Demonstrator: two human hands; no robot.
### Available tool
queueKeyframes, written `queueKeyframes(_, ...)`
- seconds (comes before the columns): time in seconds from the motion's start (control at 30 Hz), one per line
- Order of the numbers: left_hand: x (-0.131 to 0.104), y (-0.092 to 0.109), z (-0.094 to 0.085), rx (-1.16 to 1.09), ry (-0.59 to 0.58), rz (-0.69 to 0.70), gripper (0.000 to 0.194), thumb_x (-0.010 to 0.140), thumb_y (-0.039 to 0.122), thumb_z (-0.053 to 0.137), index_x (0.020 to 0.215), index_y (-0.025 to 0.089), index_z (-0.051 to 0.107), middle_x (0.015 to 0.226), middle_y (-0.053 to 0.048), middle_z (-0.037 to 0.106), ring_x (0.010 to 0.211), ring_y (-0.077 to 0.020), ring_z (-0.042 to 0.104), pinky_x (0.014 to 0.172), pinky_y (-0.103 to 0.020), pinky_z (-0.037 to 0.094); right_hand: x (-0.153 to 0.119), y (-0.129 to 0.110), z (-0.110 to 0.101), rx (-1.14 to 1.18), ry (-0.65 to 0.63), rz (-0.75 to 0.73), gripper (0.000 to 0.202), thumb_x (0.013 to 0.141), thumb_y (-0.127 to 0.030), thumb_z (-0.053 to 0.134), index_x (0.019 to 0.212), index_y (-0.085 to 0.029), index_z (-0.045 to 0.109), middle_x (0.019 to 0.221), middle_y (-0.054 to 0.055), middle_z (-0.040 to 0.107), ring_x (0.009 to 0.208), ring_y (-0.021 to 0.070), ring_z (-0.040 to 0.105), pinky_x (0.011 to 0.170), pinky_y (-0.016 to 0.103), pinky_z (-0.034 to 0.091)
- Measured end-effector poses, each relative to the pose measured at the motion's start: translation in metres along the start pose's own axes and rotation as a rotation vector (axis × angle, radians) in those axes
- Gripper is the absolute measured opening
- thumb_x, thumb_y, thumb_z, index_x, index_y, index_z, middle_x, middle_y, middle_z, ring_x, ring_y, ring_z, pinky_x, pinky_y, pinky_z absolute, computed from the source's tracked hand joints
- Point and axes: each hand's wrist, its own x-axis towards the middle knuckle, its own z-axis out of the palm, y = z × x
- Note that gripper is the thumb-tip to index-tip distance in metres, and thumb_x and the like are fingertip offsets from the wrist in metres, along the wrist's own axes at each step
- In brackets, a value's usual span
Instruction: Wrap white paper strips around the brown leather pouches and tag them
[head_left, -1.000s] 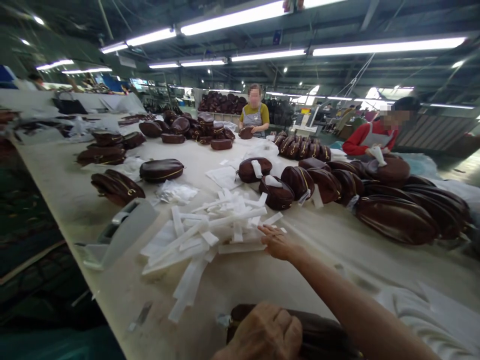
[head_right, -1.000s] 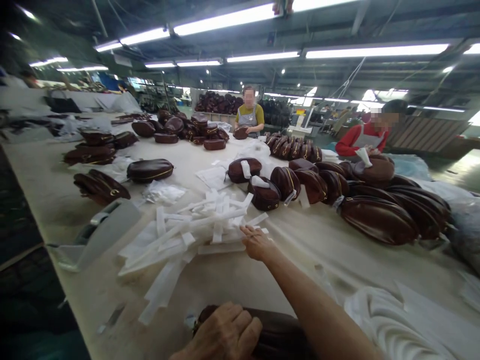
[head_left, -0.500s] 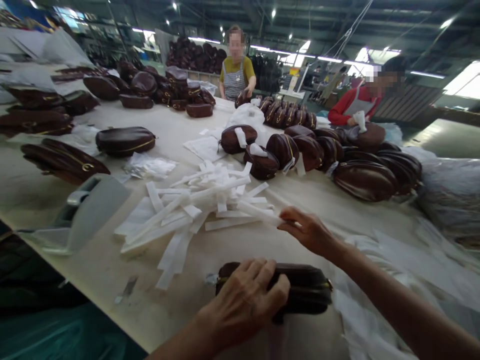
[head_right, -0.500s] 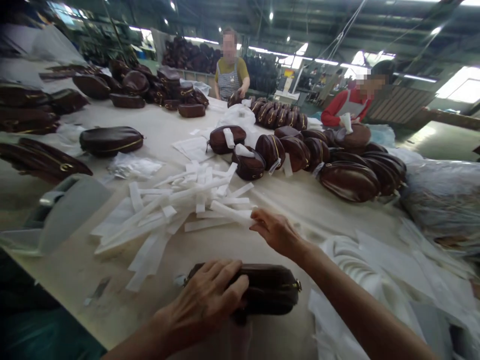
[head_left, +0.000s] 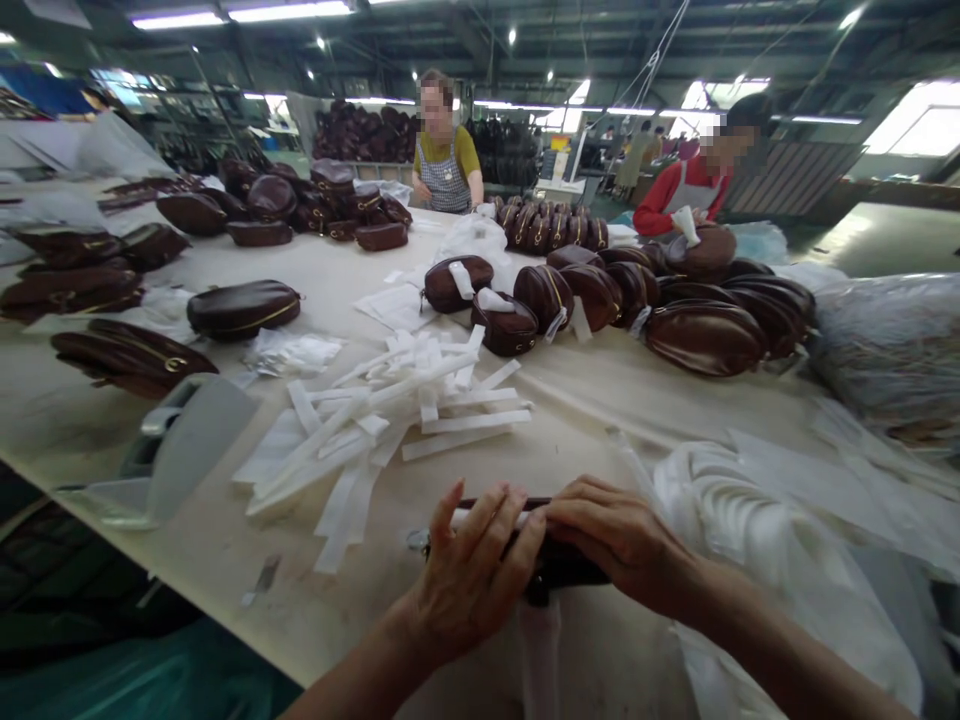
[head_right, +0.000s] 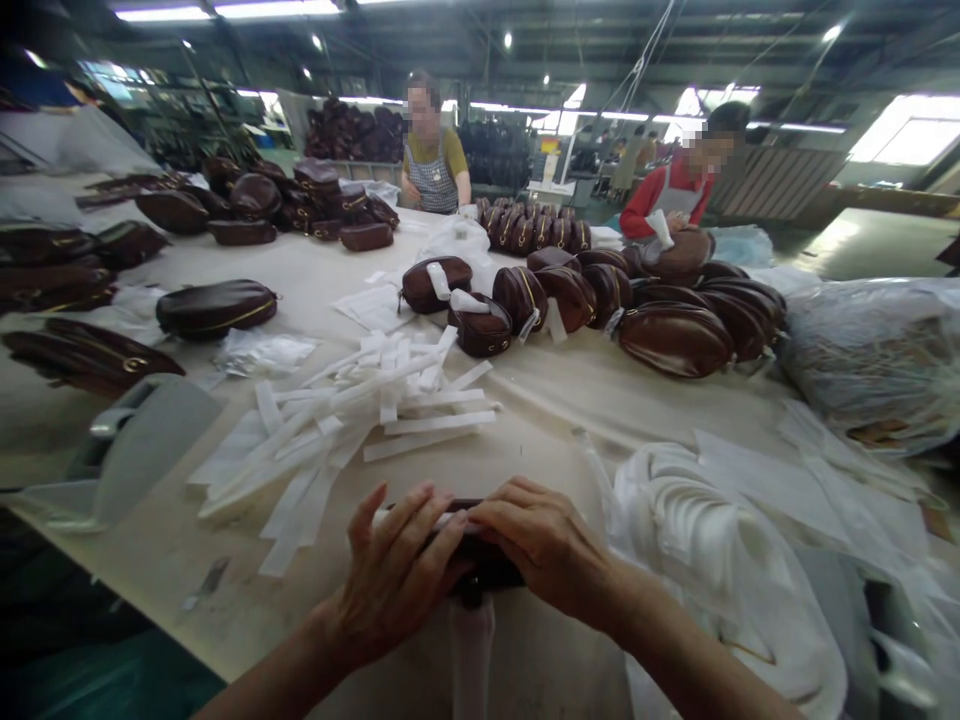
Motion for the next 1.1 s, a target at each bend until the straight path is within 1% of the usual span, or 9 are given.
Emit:
queueKeyframes(0.07, 0.001, -0.001, 0.000, -0.020, -0.044, 0.001, 0.027, 0.088, 0.020, 0.057, 0.112, 0.008, 0.057, 0.110, -0.012, 0.064, 0.113, -0.0242, 0.053, 0.109, -0.051, 0.023, 0.001, -0.003, 0.005, 0.002, -0.002, -0.006, 0.020, 0.095, -0.018, 0.042, 0.096, -0.017, 0.062, 0.083, 0.006, 0.062, 0.077, 0.0136, 0.056, 0.069, 0.024, 0.048)
queueKeyframes(0.2, 0.002, -0.003, 0.002, -0.086, -0.103, 0.034, 0.028, 0.088, 0.019, 0.056, 0.112, 0.004, 0.056, 0.103, -0.014, 0.065, 0.101, -0.0235, 0.058, 0.098, -0.043, 0.038, 0.000, -0.004, 0.013, -0.085, -0.001, 0.028, 0.027, 0.095, -0.020, 0.040, 0.085, -0.017, 0.065, 0.080, 0.005, 0.056, 0.077, 0.0139, 0.051, 0.071, 0.026, 0.045)
queueKeyframes(0.3, 0.003, -0.005, 0.002, -0.089, -0.100, 0.062, 0.027, 0.088, 0.020, 0.056, 0.109, 0.003, 0.056, 0.101, -0.015, 0.064, 0.099, -0.0250, 0.058, 0.089, -0.040, 0.045, -0.007, -0.002, 0.012, -0.210, 0.027, 0.039, 0.026, 0.095, -0.022, 0.041, 0.097, -0.019, 0.066, 0.081, 0.005, 0.057, 0.078, 0.0151, 0.052, 0.073, 0.029, 0.045)
queueKeyframes(0.4, 0.001, -0.004, 0.004, -0.059, -0.096, 0.054, 0.025, 0.089, 0.021, 0.054, 0.107, 0.004, 0.058, 0.102, -0.016, 0.064, 0.100, -0.0256, 0.057, 0.085, -0.039, 0.046, -0.022, 0.003, 0.007, -0.298, 0.078, 0.011, 0.027, 0.094, -0.023, 0.044, 0.115, -0.021, 0.061, 0.102, 0.009, 0.060, 0.093, 0.0186, 0.055, 0.083, 0.034, 0.045)
queueKeyframes(0.53, -0.003, -0.002, 0.008, -0.041, -0.098, 0.007, 0.021, 0.090, 0.021, 0.054, 0.103, 0.006, 0.059, 0.105, -0.016, 0.063, 0.101, -0.0264, 0.057, 0.085, -0.040, 0.044, -0.039, 0.013, 0.010, -0.395, 0.089, -0.004, 0.034, 0.091, -0.026, 0.050, 0.125, -0.021, 0.054, 0.119, 0.012, 0.058, 0.106, 0.0228, 0.054, 0.089, 0.041, 0.046)
queueKeyframes(0.7, 0.001, -0.004, 0.010, -0.015, -0.175, -0.093, 0.022, 0.093, 0.027, 0.044, 0.098, 0.010, 0.058, 0.107, -0.016, 0.062, 0.098, -0.0271, 0.057, 0.083, -0.044, 0.044, -0.040, 0.022, 0.022, -0.454, 0.137, -0.023, 0.033, 0.093, -0.023, 0.047, 0.124, -0.019, 0.054, 0.117, 0.012, 0.062, 0.105, 0.0226, 0.056, 0.086, 0.039, 0.047)
queueKeyframes(0.8, 0.009, -0.002, 0.010, 0.029, -0.249, -0.054, 0.023, 0.093, 0.027, 0.041, 0.095, 0.010, 0.057, 0.102, -0.017, 0.062, 0.094, -0.0277, 0.058, 0.086, -0.047, 0.044, -0.039, 0.025, 0.028, -0.473, 0.171, -0.021, 0.030, 0.093, -0.023, 0.047, 0.120, -0.018, 0.057, 0.113, 0.012, 0.064, 0.102, 0.0231, 0.056, 0.085, 0.040, 0.047)
queueKeyframes(0.93, 0.020, 0.005, 0.018, 0.079, -0.335, -0.013, 0.013, 0.087, 0.023, 0.052, 0.087, 0.011, 0.055, 0.098, -0.017, 0.062, 0.089, -0.0277, 0.059, 0.083, -0.043, 0.046, -0.040, 0.026, 0.032, -0.457, 0.210, -0.003, 0.029, 0.093, -0.022, 0.046, 0.119, -0.017, 0.057, 0.113, 0.011, 0.064, 0.100, 0.0229, 0.056, 0.084, 0.039, 0.046)
queueKeyframes(1.1, 0.022, 0.005, 0.028, 0.064, -0.397, 0.001, 0.026, 0.092, 0.023, 0.044, 0.112, 0.007, 0.050, 0.097, -0.015, 0.062, 0.085, -0.0266, 0.059, 0.072, -0.038, 0.046, -0.044, 0.019, 0.036, -0.418, 0.255, 0.050, 0.031, 0.093, -0.025, 0.046, 0.122, -0.016, 0.055, 0.113, 0.011, 0.064, 0.102, 0.0220, 0.055, 0.088, 0.039, 0.045)
